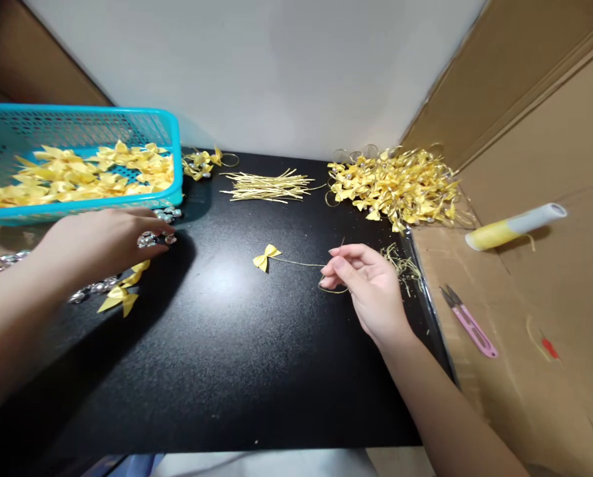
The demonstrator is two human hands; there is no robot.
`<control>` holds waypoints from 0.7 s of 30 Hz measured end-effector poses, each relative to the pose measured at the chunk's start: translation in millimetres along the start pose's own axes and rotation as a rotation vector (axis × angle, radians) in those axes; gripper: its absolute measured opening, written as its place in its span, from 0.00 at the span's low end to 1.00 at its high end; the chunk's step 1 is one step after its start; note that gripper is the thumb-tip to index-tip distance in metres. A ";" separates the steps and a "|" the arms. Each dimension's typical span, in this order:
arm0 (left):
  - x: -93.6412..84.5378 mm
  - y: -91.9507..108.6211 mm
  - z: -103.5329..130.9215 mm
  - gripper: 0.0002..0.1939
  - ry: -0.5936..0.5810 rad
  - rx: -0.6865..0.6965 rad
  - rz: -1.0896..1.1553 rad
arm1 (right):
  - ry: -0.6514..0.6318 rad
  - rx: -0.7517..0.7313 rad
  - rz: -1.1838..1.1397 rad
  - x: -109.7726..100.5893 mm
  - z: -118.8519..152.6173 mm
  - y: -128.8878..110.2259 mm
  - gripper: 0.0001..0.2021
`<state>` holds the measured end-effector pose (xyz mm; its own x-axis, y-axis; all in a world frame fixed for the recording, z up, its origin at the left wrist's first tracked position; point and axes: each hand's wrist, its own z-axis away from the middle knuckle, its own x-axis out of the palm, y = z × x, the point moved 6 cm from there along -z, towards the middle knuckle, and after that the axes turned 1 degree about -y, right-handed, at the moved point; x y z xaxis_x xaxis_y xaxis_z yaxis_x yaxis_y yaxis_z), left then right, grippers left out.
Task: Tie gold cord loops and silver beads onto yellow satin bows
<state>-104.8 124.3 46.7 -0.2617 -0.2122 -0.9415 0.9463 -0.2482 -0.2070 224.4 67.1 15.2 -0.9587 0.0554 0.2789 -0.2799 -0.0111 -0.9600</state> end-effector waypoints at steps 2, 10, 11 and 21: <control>-1.7 7.4 0.1 0.21 0.011 0.002 -0.007 | 0.001 0.025 -0.011 1.2 0.8 3.1 0.11; -16.2 23.6 -3.6 0.12 0.214 0.035 0.364 | -0.045 0.130 0.008 10.3 7.0 21.3 0.11; -19.6 34.4 -2.7 0.11 0.275 0.064 0.566 | -0.054 0.144 0.010 12.6 8.4 24.6 0.11; 36.0 168.3 0.3 0.10 -0.052 0.105 2.010 | -0.010 0.296 0.018 26.4 20.9 50.6 0.16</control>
<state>45.0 74.6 -22.0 0.9444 -0.2253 0.2395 -0.1702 0.2880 0.9424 184.0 47.2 -25.5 -0.9638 0.0426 0.2631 -0.2634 -0.3030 -0.9159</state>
